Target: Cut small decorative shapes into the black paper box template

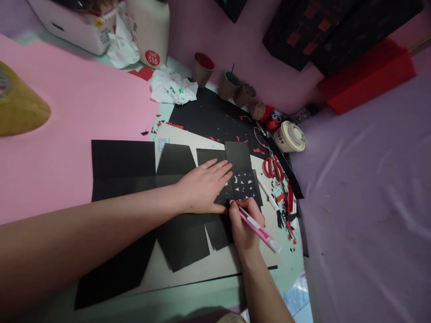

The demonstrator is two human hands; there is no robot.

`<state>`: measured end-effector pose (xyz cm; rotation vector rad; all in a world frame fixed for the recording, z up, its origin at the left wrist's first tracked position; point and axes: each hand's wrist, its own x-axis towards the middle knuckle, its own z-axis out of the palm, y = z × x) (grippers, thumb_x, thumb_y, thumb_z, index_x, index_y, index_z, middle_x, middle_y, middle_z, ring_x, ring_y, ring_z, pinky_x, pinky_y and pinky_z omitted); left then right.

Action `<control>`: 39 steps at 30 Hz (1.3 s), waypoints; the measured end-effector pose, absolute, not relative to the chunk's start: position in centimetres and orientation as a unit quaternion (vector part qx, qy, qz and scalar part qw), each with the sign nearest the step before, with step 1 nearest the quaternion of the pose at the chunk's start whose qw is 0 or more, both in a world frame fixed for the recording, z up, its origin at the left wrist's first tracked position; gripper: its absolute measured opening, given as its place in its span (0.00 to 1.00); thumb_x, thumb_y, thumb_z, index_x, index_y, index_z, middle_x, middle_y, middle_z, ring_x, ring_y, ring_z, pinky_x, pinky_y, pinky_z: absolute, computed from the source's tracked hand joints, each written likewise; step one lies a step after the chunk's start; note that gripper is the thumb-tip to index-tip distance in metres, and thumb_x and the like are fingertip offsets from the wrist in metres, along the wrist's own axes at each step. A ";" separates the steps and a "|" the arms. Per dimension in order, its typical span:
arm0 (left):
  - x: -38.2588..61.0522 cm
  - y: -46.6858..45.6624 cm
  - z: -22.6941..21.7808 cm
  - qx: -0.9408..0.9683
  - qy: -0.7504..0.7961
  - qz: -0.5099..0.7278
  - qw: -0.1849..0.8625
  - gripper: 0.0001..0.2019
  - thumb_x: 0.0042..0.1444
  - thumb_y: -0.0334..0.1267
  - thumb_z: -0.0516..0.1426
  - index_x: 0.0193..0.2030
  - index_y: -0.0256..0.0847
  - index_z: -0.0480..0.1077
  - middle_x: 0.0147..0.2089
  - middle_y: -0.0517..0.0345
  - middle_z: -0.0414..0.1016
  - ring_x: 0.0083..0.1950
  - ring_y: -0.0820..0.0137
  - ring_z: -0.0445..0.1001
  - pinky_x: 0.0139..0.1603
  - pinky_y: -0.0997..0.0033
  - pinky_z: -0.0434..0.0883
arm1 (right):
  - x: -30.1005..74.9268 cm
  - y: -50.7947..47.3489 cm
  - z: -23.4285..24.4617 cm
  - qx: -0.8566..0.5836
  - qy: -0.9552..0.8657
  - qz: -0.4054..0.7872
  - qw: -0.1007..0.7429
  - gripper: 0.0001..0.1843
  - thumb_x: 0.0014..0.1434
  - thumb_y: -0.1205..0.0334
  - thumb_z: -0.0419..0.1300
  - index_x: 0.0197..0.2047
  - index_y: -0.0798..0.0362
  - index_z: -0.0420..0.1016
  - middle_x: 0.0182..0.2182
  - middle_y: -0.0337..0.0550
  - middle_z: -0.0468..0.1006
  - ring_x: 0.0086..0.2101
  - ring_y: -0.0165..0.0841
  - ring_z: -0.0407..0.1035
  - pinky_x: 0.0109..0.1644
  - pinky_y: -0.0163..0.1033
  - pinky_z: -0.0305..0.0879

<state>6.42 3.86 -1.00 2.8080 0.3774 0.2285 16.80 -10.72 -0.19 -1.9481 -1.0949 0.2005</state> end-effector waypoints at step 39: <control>6.3 3.9 -1.0 0.976 0.128 0.082 0.155 0.42 0.56 0.60 0.51 0.68 0.28 0.56 0.73 0.40 0.47 0.75 0.57 0.44 0.72 0.57 0.40 | 16.7 -10.8 -0.3 -0.780 -0.456 0.072 0.422 0.11 0.58 0.62 0.59 0.26 0.52 0.65 0.20 0.34 0.70 0.22 0.27 0.63 0.27 0.32 0.60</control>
